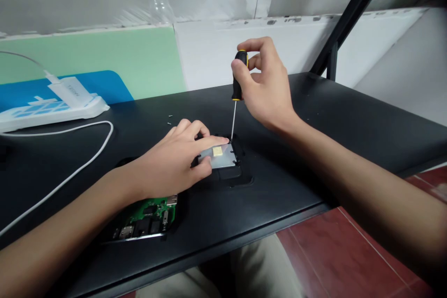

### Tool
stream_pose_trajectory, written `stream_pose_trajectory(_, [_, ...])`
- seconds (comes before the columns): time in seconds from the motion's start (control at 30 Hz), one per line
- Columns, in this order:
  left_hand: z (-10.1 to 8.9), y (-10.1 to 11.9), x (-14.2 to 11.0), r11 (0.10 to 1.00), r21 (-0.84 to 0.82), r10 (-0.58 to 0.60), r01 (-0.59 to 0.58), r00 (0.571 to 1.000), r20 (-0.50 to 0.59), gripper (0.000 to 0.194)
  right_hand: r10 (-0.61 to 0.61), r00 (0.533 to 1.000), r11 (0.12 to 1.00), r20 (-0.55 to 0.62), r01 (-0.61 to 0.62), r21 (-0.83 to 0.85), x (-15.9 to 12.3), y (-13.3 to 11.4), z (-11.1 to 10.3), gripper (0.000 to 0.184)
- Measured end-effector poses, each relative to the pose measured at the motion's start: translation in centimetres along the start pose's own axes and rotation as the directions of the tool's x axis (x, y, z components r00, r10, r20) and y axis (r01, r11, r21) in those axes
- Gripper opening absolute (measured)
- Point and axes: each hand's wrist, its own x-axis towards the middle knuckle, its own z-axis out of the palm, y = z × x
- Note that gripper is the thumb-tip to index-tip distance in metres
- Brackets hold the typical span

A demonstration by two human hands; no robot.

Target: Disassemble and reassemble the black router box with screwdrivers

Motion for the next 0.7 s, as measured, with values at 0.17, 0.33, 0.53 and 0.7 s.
stream_pose_trajectory(0.17, [-0.06,0.14,-0.09,1.000,0.003,-0.001,0.001,1.000,-0.001,0.051,0.008,1.000,1.000,0.005,-0.008,0.004,-0.02,-0.07,-0.03,0.019])
stream_pose_trajectory(0.33, [-0.14,0.23,-0.17,1.000,0.016,0.012,-0.012,1.000,-0.003,0.051,-0.009,1.000,1.000,-0.005,0.009,0.002,0.05,0.01,0.03,0.020])
stream_pose_trajectory(0.53, [-0.17,0.34,-0.13,0.998,0.036,0.052,-0.051,0.999,-0.012,0.050,0.011,1.000,1.000,0.003,-0.011,-0.013,0.09,-0.06,-0.11,0.016])
stream_pose_trajectory(0.7, [-0.26,0.46,-0.15,0.993,0.069,0.098,-0.097,0.995,-0.020,0.048,-0.001,1.000,1.000,-0.007,0.000,-0.028,0.12,-0.03,-0.13,0.017])
